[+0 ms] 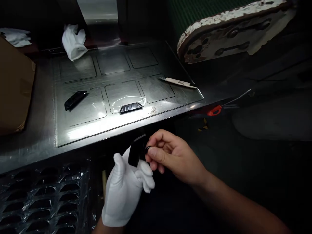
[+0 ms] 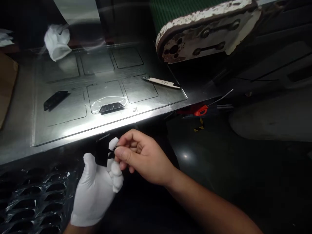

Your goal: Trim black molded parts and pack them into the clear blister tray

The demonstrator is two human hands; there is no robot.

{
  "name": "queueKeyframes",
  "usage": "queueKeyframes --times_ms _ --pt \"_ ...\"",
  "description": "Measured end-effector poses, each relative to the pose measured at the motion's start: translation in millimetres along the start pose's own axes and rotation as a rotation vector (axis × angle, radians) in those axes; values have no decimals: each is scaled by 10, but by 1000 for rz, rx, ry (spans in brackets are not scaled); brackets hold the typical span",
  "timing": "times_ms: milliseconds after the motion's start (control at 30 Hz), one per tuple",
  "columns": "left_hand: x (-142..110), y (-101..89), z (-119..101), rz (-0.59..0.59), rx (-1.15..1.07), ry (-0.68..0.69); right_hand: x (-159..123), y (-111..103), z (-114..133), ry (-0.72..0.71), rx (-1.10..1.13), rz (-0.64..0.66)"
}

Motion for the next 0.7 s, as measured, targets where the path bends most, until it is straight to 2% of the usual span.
queueKeyframes --times_ms 67,133,167,233,333,400,467,533,567,633,700 --pt "80 3 0 11 -19 5 -4 -72 235 -259 -275 21" --pt "128 58 -12 90 -13 41 -61 -51 391 -487 -532 112" --pt "142 94 -9 136 -4 54 -88 -44 418 -554 -609 163" --pt "159 167 22 218 11 69 -114 -87 424 -601 -667 215" --pt "194 228 79 244 -9 96 -105 -179 380 -535 -605 238" --pt "214 249 103 230 -20 124 -36 -287 270 -355 -464 193" --pt "225 250 121 209 6 132 38 -393 77 -112 -302 138" --pt "229 242 130 201 76 106 66 -390 -103 76 -167 172" --pt "230 231 133 193 137 79 64 -351 -154 124 -135 219" --pt "228 180 92 130 327 49 48 -289 -169 111 -204 271" --pt "209 120 -54 -1 542 102 28 -279 -23 -88 -440 190"
Point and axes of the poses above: each hand's wrist, its own x-axis towards the middle knuckle, its own y-axis out of the palm, z = x × y, the point moved 9 cm from there along x, towards the middle knuckle
